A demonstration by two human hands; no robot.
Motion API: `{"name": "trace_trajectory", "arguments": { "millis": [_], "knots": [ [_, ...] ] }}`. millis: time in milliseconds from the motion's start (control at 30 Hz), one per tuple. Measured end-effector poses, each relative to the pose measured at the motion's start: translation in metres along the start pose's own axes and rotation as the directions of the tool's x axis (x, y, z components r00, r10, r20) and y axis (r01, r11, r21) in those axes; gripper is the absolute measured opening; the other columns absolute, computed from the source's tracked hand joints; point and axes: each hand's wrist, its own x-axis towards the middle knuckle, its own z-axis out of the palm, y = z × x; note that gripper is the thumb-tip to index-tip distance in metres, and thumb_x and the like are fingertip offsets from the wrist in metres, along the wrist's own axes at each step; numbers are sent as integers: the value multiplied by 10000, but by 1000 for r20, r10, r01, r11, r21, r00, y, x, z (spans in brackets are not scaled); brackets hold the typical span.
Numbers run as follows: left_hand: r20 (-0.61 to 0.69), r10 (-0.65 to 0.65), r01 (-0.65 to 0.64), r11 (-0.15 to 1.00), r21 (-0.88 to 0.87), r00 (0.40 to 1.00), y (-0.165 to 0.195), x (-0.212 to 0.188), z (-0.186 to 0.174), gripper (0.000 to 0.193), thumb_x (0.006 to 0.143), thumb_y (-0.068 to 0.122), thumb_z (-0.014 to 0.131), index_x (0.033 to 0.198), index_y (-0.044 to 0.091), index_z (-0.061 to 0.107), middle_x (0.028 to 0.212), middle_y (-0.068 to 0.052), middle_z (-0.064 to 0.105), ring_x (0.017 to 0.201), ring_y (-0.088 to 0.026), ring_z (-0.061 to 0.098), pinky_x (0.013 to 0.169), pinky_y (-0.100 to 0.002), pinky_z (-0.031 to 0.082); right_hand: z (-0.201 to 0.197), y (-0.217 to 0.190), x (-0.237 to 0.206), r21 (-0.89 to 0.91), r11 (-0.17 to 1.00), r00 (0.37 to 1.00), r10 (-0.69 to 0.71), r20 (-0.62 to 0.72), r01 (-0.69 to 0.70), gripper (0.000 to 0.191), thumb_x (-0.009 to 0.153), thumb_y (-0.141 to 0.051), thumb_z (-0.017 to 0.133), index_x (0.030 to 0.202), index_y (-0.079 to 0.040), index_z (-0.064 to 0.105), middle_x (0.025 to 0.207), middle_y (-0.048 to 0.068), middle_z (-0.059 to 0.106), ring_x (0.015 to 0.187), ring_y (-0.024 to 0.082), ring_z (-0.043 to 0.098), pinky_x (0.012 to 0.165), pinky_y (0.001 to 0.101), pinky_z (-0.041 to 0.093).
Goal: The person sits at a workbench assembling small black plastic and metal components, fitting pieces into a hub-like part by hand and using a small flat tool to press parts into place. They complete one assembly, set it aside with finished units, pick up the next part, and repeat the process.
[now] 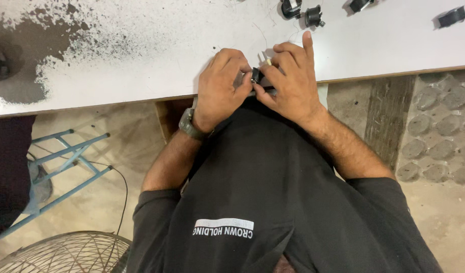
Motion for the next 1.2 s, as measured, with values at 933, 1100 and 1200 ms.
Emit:
{"name": "trace_trajectory", "arguments": {
  "millis": [933,1100,1200],
  "knots": [
    [-16,-196,186,954,-237,981,-4,-19,24,166,838,-14,703,909,43,564,817,-78,634,708,-245,634,631,-375,510,21,-24,-29,209,978,980,63,-188,-23,377,867,101,814,1132,-45,590,1017,108,660,1147,320,668,1274,590,263],
    [26,-163,164,951,-262,986,-2,-17,27,158,852,4,711,928,43,577,815,-79,632,715,-261,633,629,-385,508,17,-27,-30,151,988,977,51,-206,-20,375,855,125,815,1118,-53,615,1006,106,651,1133,318,667,1285,565,288],
    [48,-97,106,959,-264,994,6,-10,34,154,854,32,708,942,51,583,849,-83,639,768,-281,653,664,-394,530,7,-22,-39,92,995,975,65,-212,-47,379,849,120,830,1111,-58,622,1003,99,646,1116,315,666,1283,573,276]
  ]
}}
